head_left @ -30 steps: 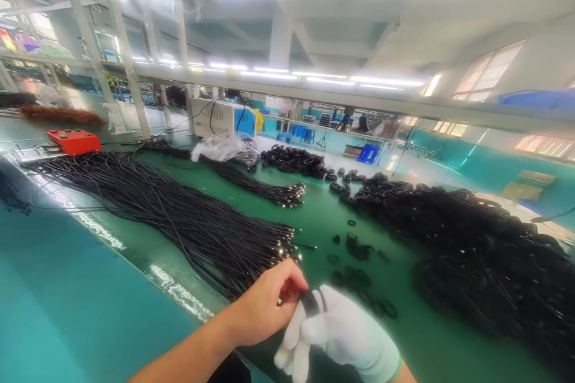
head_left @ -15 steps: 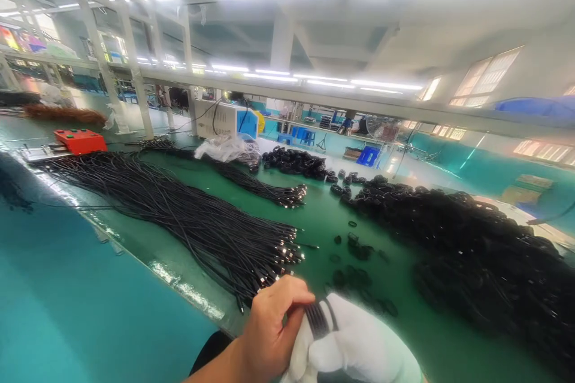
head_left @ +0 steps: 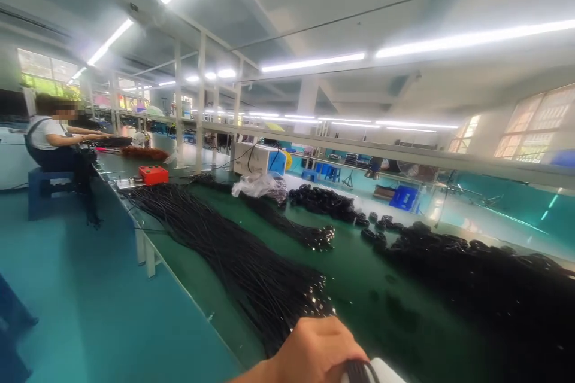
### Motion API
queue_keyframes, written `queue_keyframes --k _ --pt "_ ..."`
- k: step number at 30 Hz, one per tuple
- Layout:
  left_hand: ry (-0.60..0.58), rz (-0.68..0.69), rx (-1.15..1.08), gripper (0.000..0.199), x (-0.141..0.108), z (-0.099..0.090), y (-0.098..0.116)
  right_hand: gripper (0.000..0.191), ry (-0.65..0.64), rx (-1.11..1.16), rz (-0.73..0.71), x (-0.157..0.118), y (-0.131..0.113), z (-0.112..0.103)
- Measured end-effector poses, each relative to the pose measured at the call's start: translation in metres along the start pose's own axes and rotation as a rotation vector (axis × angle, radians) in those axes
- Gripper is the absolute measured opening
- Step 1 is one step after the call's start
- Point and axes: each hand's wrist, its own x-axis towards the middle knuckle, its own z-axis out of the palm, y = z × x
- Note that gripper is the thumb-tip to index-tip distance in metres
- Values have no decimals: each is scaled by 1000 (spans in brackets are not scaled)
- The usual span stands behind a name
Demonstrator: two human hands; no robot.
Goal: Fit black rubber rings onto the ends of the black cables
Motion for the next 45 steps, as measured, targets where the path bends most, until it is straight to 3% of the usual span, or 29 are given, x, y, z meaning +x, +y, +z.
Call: queue_keyframes --k 2,4,8,11,13,16,19,24,28,30,35,39,45 --pt "-20 -4 -24 24 4 -2 8 53 69 -135 -19 -6 -5 1" --pt "-47 -60 -47 23 9 -6 17 54 239 -296 5 -19 -11 4" --pt "-110 -204 -58 24 18 -13 21 32 586 -441 110 -60 -29 18" --pt "-157 -267 -77 25 23 -11 12 51 690 -469 177 -81 -40 34" --pt "-193 -308 -83 27 25 -8 7 60 652 -532 245 -80 -42 42" --pt "-226 -372 -86 30 27 -4 2 52 508 -496 250 -67 -35 42" --pt "-235 -423 -103 31 29 -1 0 47 416 -302 265 -58 -23 32" --pt "-216 -498 -68 31 37 1 -4 45 375 -15 236 -58 -8 10" --pt "-256 -722 -116 22 42 2 -10 43 294 211 193 -62 7 -6" --pt "-273 -799 -140 17 42 4 -16 42 297 260 197 -62 14 -11" --pt "-220 -844 -48 7 40 14 -27 41 385 251 197 -60 22 -13" --pt "-223 -881 -53 10 41 17 -30 35 445 235 170 -59 26 -11" --pt "-238 -1000 -116 17 36 21 -30 30 435 182 149 -56 28 -6"
